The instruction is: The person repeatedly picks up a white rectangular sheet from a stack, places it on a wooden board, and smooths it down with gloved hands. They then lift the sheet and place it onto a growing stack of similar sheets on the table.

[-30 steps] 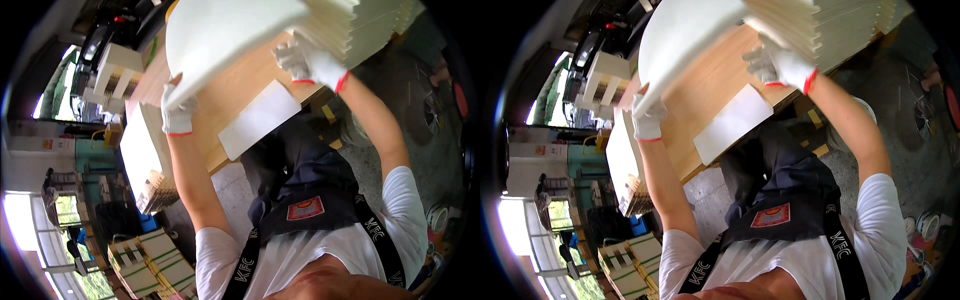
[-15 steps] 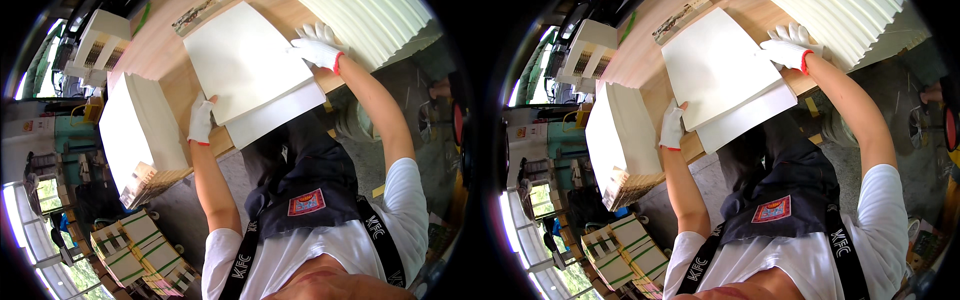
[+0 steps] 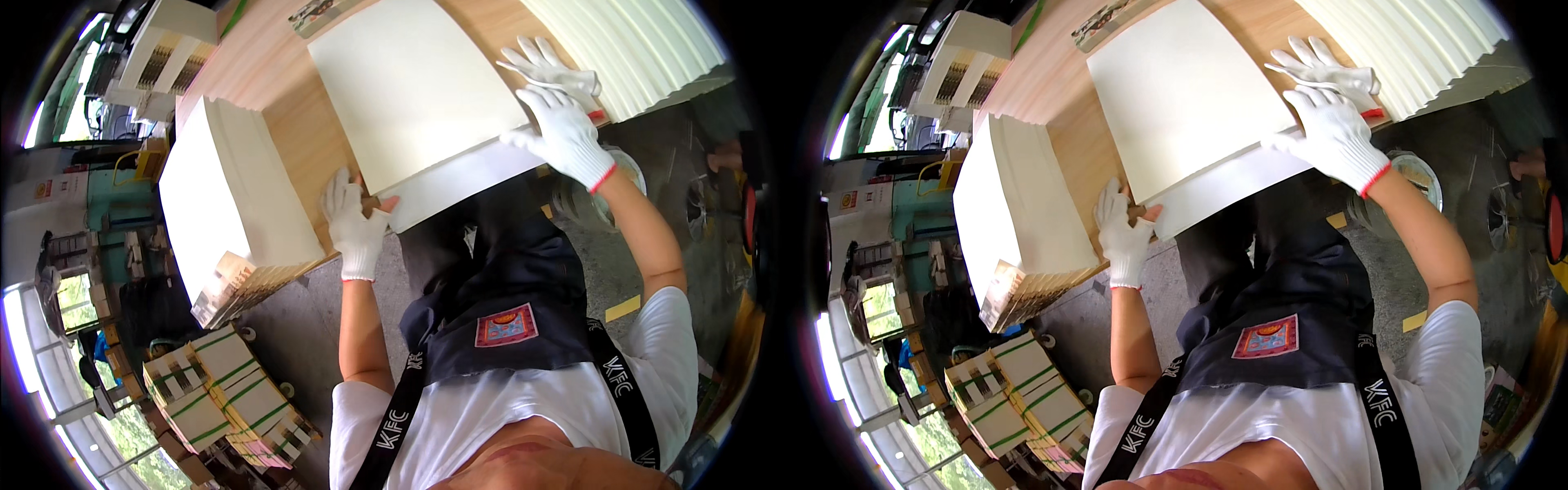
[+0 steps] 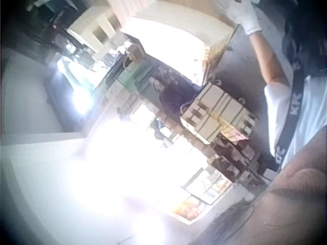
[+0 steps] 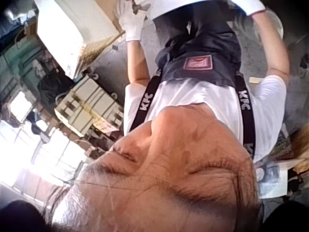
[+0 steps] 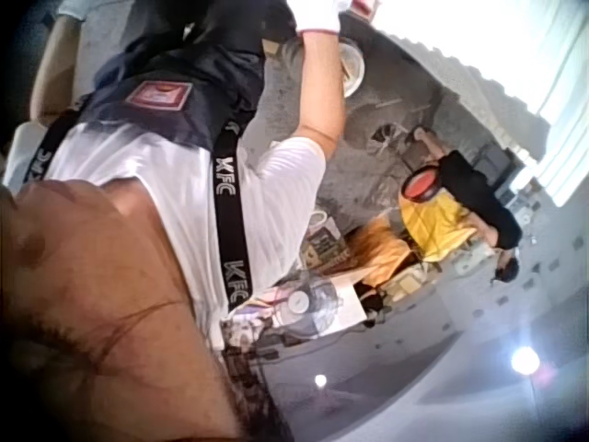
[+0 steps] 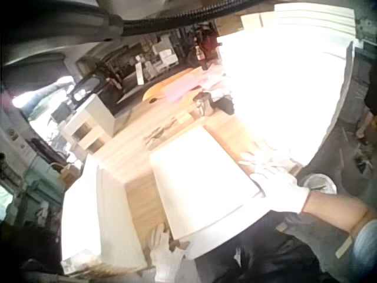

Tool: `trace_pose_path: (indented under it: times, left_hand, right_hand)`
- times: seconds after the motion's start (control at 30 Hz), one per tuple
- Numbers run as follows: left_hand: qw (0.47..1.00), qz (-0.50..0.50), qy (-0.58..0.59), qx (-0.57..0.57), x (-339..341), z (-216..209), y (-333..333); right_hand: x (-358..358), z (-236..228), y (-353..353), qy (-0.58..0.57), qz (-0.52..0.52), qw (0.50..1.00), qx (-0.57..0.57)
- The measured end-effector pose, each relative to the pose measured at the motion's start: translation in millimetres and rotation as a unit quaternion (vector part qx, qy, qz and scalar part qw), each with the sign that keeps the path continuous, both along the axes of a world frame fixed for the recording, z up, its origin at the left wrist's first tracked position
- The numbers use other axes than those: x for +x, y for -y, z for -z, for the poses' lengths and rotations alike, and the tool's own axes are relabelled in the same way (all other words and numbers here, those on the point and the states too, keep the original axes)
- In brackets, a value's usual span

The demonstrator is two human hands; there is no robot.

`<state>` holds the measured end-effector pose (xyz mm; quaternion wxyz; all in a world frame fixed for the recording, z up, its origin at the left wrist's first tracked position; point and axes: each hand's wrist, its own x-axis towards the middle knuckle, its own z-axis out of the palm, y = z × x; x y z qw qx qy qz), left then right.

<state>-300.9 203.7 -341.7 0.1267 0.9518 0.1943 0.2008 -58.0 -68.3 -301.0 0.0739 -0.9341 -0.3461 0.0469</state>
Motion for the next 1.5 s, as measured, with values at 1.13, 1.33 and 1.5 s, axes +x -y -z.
trace_pose_path:
  times: [1.13,1.33,1.5]
  left_hand:
    - [0.999,0.021,-0.048,0.014,2,-7,6]
    - [0.997,0.029,-0.053,0.046,1,-3,3]
    - [0.996,0.031,-0.06,0.061,0,-1,2]
  right_hand:
    - [-1,40,11,0.012,-0.025,0.998,0.054]
    - [2,44,12,0.017,-0.034,0.997,0.07]
    - [1,44,11,0.019,-0.029,0.997,0.068]
